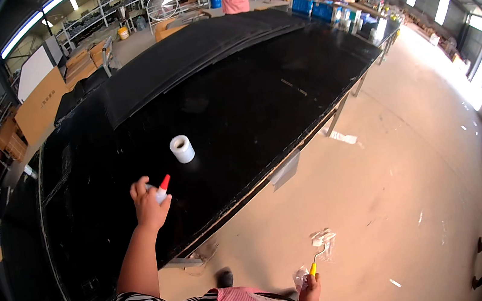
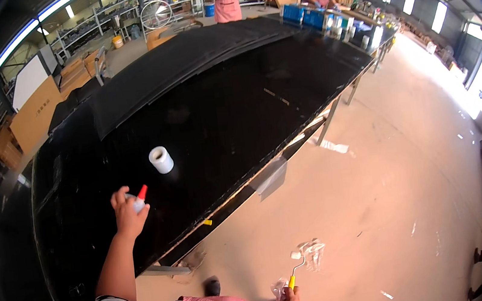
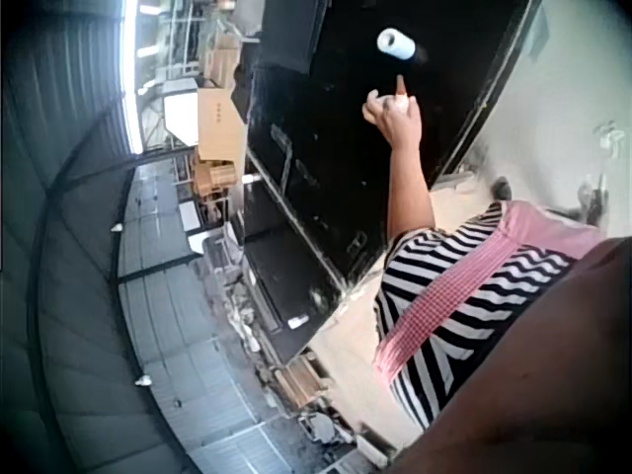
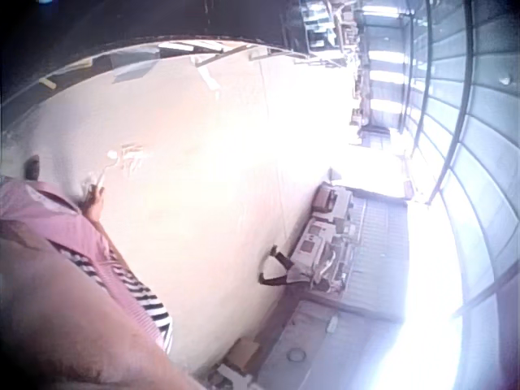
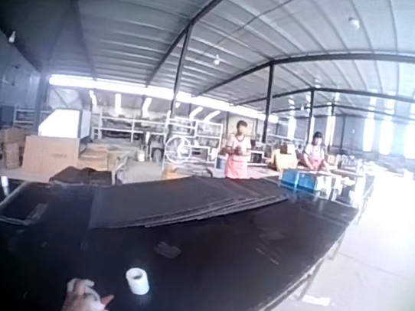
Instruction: The person picks up a glue bottle and a small roller, then walks to a large black surface. They apply glue to the surface and place small white labels on it, pressing them down with the roller. The person repeats this process for several labels.
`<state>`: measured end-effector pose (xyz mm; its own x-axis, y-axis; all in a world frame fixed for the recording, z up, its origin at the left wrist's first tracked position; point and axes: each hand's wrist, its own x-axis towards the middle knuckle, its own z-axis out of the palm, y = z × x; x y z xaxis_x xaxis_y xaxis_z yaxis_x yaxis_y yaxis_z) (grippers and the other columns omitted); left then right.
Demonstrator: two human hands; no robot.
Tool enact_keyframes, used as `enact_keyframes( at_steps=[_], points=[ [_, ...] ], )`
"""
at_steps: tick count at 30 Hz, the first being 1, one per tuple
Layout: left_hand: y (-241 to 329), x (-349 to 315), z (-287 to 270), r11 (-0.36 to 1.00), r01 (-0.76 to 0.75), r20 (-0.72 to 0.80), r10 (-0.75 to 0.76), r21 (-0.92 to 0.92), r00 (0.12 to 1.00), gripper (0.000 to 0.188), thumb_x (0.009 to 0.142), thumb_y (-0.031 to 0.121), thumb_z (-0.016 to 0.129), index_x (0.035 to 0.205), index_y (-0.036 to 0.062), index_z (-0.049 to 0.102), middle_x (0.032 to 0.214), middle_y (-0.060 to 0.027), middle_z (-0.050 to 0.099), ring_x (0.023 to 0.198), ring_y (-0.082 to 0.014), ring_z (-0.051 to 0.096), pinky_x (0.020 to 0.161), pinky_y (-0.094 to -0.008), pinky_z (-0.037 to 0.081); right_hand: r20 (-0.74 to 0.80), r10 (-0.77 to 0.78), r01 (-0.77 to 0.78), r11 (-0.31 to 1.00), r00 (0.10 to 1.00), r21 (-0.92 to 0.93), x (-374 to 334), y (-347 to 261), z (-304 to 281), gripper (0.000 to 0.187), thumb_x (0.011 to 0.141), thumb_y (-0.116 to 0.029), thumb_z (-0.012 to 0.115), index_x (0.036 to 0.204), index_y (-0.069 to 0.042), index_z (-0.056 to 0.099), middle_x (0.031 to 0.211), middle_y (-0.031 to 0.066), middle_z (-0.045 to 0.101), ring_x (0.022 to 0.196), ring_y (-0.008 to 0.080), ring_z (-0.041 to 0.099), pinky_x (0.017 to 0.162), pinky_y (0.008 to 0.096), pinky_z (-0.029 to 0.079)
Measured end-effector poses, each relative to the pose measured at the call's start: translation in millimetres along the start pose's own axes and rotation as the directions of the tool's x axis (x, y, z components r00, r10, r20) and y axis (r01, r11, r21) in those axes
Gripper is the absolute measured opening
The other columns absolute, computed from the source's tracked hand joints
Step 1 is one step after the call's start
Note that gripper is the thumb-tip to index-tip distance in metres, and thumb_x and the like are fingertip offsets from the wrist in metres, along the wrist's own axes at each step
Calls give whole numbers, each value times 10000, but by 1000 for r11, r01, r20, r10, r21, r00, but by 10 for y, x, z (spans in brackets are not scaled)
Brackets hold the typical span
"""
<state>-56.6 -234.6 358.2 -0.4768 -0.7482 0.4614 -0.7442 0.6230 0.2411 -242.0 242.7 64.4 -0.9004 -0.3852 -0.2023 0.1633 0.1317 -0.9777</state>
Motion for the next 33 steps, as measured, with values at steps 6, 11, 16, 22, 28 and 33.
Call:
enact_keyframes(
  at_steps=[6, 11, 16, 22, 28, 33],
  points=[
    [-47, 28, -83, 986, 162, 297, -145, -33, 944, 376, 733, 299, 810, 979, 26, 731, 1593, -145, 211, 1474, -415, 125, 1132, -656, 190, 105, -472, 461, 747, 875, -479, -166, -1630, 260, 197, 763, 41, 566, 947, -26, 583, 965, 198, 543, 819, 372, 578, 675, 419, 483],
    [-205, 9, -386, 974, 121, 199, -82, -192, 977, 393, 783, 344, 790, 1014, 34, 717, 1622, -160, 133, 1487, -441, 65, 1136, -681, 133, 43, -302, 283, 927, 952, 248, -351, -2160, 724, 236, 781, -69, 631, 1002, -62, 548, 994, 152, 553, 887, 342, 589, 743, 423, 500],
    [-601, -539, -875, 950, 120, 72, -103, -287, 992, 339, 779, 291, 800, 939, 13, 690, 1605, -177, 187, 1470, -472, 116, 1125, -670, 175, 374, 175, -396, 629, 911, 669, -933, -3246, 1220, 338, 714, 64, 750, 969, -40, 555, 940, 100, 507, 819, 229, 550, 694, 332, 490],
    [-927, -2108, -1425, 755, 259, -26, -343, -602, 939, 380, 826, 170, 771, 1077, -47, 586, 1477, -237, 378, 1305, -387, 447, 1020, -435, 426, 547, -374, 322, 927, 749, 193, -1088, -2990, 1247, 395, 708, -23, 814, 995, -43, 544, 944, 99, 504, 811, 234, 564, 701, 340, 501],
    [-893, -3760, -2393, -211, 531, 517, -671, -820, 532, 269, 916, 184, 676, 1090, 8, 571, 984, -123, 677, 871, -232, 691, 736, -352, 569, 755, -417, 314, 904, 506, 289, -1807, -2999, 1868, 390, 682, 104, 724, 997, -49, 554, 955, 117, 504, 817, 242, 548, 692, 326, 459],
    [-847, -4582, -3058, -286, 484, 515, -729, -827, 450, 212, 929, 129, 649, 1052, 4, 530, 961, -149, 680, 852, -252, 695, 769, -370, 587, 826, -554, 568, 714, 101, 409, -2668, -3158, 2435, 274, 831, 130, 516, 1022, -63, 552, 1029, 52, 470, 878, 154, 524, 736, 254, 465]
  ],
)
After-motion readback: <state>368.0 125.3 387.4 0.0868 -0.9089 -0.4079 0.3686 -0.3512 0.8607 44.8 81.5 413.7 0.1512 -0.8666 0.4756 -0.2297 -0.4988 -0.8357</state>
